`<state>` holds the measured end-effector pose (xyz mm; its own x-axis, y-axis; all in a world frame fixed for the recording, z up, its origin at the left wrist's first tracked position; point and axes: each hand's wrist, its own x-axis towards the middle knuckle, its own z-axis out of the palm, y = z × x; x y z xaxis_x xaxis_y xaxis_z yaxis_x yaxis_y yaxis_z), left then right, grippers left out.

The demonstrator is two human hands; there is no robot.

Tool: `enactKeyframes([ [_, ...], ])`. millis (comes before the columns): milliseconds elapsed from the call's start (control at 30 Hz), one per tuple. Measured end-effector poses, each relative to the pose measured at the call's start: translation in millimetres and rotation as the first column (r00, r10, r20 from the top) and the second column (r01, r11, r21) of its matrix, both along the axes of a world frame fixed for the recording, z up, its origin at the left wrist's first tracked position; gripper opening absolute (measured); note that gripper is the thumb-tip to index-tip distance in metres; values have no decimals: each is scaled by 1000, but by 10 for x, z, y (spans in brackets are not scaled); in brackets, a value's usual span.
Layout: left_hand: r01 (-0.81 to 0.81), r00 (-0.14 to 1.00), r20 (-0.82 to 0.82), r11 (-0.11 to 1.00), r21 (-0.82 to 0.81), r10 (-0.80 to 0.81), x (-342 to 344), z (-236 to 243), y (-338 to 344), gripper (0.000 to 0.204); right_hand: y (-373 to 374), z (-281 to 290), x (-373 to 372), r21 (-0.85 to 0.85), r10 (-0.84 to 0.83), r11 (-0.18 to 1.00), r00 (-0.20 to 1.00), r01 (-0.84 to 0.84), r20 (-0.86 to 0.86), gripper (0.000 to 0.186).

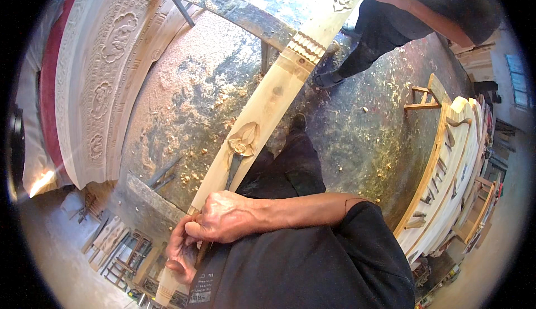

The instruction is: The person carves decorative patterns into a long wooden plank using a chisel and their hands.

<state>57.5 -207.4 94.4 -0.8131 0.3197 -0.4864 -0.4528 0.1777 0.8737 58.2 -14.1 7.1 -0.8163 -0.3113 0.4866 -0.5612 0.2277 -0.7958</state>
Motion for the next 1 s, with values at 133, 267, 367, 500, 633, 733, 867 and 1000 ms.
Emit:
enactKeyframes([
  [133, -20, 998, -66, 1000, 10, 21, -54, 147, 152, 132, 49, 130, -34, -71, -11, 997, 998, 15, 58, 20],
  [267, 37, 998, -57, 998, -54, -40, -191, 185, 127, 130, 13, 78, -70, -58, -77, 995, 997, 77, -10, 21],
  [367, 27, 998, -59, 999, -45, -30, -297, 163, 83, 128, -26, 67, -100, 17, -123, 992, 992, 123, -36, 21],
  [500, 78, 986, -153, 996, 29, -73, -593, 33, -101, 122, -96, 33, -218, 27, -239, 970, 967, 242, -86, 23],
  [633, 90, 932, -351, 996, -25, -93, -725, 166, 34, 123, -100, 78, -301, -20, -414, 905, 866, 426, -282, 27],
  [733, 187, 826, -500, 963, -194, -261, -720, 320, 142, 116, 19, 251, -271, -54, -492, 855, 773, 516, -400, 28],
  [867, 218, 824, -513, 971, -102, -239, -732, 275, 31, 115, -33, 293, -175, 51, -466, 853, 800, 520, -378, 25],
  [1000, 220, 925, -279, 961, -166, -260, -771, 188, -22, 121, -151, 187, -142, 68, -341, 930, 917, 361, -206, 20],
])
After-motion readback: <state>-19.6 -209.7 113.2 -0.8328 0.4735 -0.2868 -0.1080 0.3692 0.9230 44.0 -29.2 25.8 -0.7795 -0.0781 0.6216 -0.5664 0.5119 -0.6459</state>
